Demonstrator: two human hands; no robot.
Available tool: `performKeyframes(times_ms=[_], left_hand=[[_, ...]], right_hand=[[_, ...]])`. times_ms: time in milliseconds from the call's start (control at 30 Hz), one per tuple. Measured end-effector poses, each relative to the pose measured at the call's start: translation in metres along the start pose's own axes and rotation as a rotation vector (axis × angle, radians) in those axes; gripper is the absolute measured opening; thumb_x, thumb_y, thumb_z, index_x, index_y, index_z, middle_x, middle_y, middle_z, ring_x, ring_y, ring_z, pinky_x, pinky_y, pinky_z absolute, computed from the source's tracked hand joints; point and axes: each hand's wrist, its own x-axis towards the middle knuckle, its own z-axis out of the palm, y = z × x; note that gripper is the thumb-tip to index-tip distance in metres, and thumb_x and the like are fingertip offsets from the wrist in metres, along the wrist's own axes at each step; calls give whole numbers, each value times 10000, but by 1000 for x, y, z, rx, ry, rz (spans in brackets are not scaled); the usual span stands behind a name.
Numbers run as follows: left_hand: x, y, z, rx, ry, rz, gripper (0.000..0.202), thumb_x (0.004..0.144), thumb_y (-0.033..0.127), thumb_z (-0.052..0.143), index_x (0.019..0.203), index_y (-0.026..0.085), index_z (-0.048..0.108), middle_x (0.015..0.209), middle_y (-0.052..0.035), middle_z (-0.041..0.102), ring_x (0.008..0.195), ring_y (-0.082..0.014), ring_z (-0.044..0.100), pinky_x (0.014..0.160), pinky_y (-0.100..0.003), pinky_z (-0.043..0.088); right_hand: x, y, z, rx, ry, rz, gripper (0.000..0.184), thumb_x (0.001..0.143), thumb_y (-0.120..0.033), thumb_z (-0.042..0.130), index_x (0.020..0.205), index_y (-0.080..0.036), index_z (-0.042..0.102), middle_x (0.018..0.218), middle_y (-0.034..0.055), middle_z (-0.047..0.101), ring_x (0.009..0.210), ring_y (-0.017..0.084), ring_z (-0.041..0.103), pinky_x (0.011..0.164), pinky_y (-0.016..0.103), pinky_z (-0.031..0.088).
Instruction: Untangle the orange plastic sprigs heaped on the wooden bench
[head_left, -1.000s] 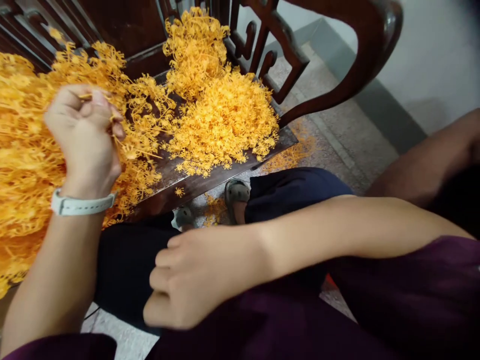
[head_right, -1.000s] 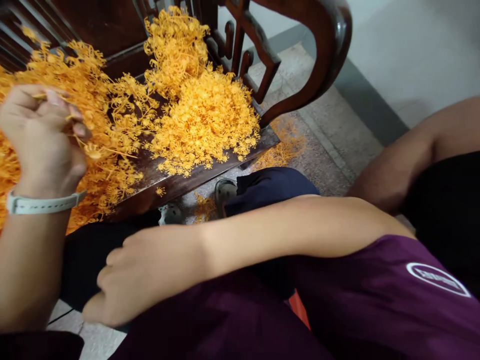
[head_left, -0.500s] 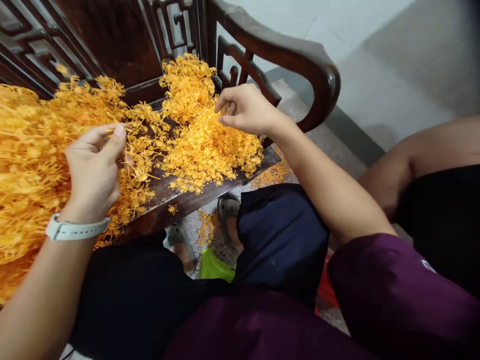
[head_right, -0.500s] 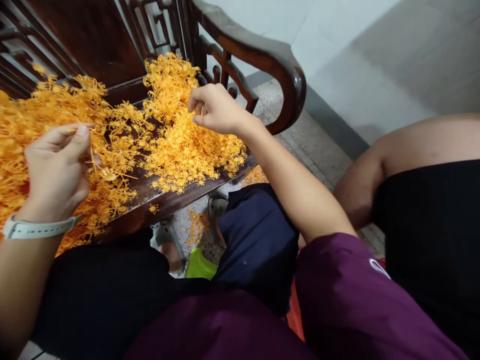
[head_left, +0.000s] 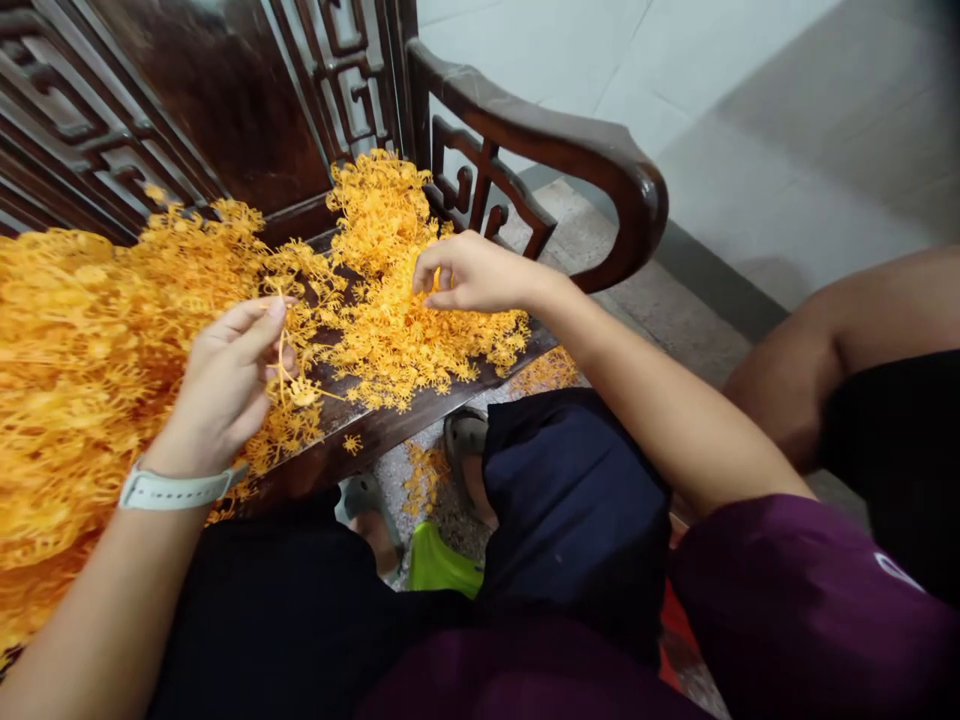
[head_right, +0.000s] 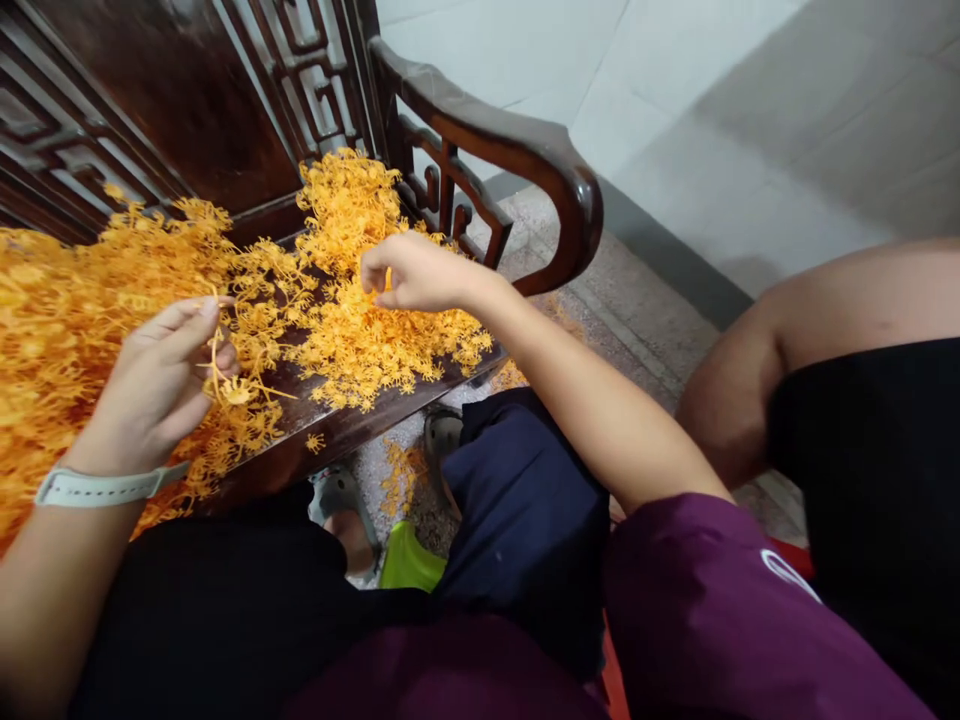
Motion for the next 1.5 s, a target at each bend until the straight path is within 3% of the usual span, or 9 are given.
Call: performKeyframes(times_ms=[100,200,367,567,667,867,1067,1267,1500], left_hand=[[-11,9,3,-129,-61,-84,188,875,224,887,1002,149,771,650,30,583,501,-75,563,440,-138,485],[-27,13,16,-221,-12,13,242,851,264,937,986,153,769,651,23,638,531,-77,603,485,-129,527],[-50,9,38,-225,-73,89,419,733,396,1022,1023,181,810,754,8,737,634,-110,709,605,-182,616],[-43,5,23,9,-24,322,428,776,438,986,1070,177,817,847,-19,787,627,-96,735,598,-157,610],[-38,2,14,120,-73,373,384,778,390,989,1065,188,833,835,-25,797,601,-107,737,571,-166,614],[-42,1,22,109,-241,218,388,741,316,1018,1059,188,838,808,-40,803,657,-131,777,679,-183,679],[-37,4,46,-50,-273,142,477,558,270,1100,906,158,795,797,-26,801,630,-112,761,619,-150,662],[-40,6,52,-50,-267,103,414,623,264,1077,907,148,798,678,-20,768,590,-110,754,608,-126,636],[-39,2,57,-97,-194,50,341,594,102,984,794,170,716,617,17,695,524,-107,699,525,-148,598]], right_hand=[[4,-34,21,437,83,-77,228,948,-353,761,1001,-139,704,971,50,736,857,134,615,796,298,504],[6,-78,51,689,63,-48,450,898,-478,836,1148,-156,644,1009,43,697,915,146,611,796,288,513],[-1,-121,84,994,-61,9,514,813,-304,917,1128,-192,527,934,-14,610,825,118,591,691,243,499],[-7,-115,70,1047,-74,30,89,977,-112,598,1052,-160,592,731,-16,699,649,108,666,666,240,550],[-14,-107,52,1051,18,50,143,952,-59,540,917,-137,655,738,26,757,652,101,696,677,234,569],[-28,-99,35,1135,-7,133,197,770,-59,606,942,-151,632,749,24,772,623,113,686,634,243,573],[-32,-101,35,1051,36,116,221,846,-151,794,1002,-150,637,553,-133,493,465,31,323,437,175,230],[-31,-89,35,1089,216,45,337,748,-267,976,805,-121,677,599,-83,567,502,20,366,435,185,220],[-31,-91,37,1277,84,123,375,747,-316,960,871,-165,640,554,-98,536,449,40,356,425,184,225]])
